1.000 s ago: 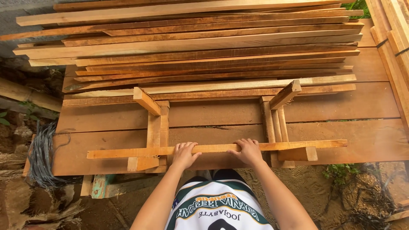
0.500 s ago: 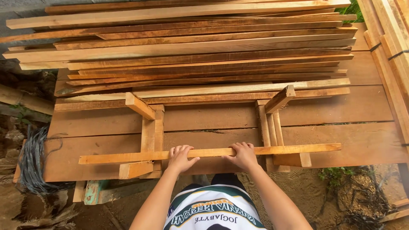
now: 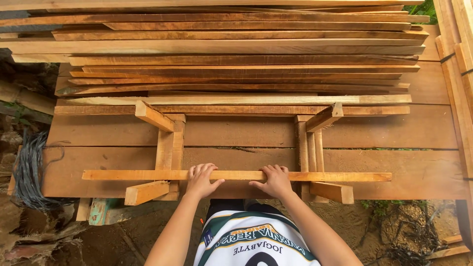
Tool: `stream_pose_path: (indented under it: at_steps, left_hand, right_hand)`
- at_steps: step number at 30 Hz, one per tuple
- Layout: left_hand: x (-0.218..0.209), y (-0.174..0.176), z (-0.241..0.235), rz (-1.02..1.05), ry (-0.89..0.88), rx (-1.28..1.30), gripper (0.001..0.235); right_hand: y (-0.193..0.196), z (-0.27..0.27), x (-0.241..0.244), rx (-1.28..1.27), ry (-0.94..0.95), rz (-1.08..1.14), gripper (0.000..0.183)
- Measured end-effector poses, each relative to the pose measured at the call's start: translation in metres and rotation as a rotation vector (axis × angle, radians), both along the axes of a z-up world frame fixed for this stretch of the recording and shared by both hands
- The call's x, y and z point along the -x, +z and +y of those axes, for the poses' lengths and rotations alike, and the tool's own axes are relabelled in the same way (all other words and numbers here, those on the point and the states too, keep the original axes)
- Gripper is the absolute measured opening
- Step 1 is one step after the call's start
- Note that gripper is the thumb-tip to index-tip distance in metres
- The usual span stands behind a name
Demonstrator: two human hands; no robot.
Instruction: The person stacks long, thin wooden planks onto a wooden rack outdoors. They pick up planks from a pile and place them one by one onto the rack, aligning them carefully. The person repeats this process throughout the video, building up a neat stack of wood.
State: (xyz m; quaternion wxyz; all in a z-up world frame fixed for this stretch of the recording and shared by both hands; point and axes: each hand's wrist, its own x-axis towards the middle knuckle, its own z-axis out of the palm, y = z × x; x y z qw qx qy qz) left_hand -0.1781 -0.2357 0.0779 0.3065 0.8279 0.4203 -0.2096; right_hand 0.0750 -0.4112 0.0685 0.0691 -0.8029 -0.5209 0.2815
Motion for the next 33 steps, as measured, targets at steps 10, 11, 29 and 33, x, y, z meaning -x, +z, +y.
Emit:
stream_pose_path:
  at_steps: [10, 11, 29, 33]
  left_hand:
    - [0.002, -0.005, 0.001, -0.012, -0.008, 0.022, 0.059]
    - [0.003, -0.003, 0.0, -0.014, -0.013, 0.025, 0.058]
    - [0.008, -0.008, 0.005, -0.079, -0.05, 0.023, 0.054]
    - [0.008, -0.013, 0.005, -0.079, -0.059, 0.008, 0.053]
  right_hand:
    - [-0.012, -0.002, 0.005, -0.055, 0.007, -0.12, 0.049]
    - [-0.011, -0.004, 0.007, -0.066, -0.001, -0.12, 0.049]
    - [-0.003, 0.001, 0.009, -0.023, -0.021, -0.169, 0.051]
    - [-0.005, 0.001, 0.009, -0.005, -0.025, -0.165, 0.053]
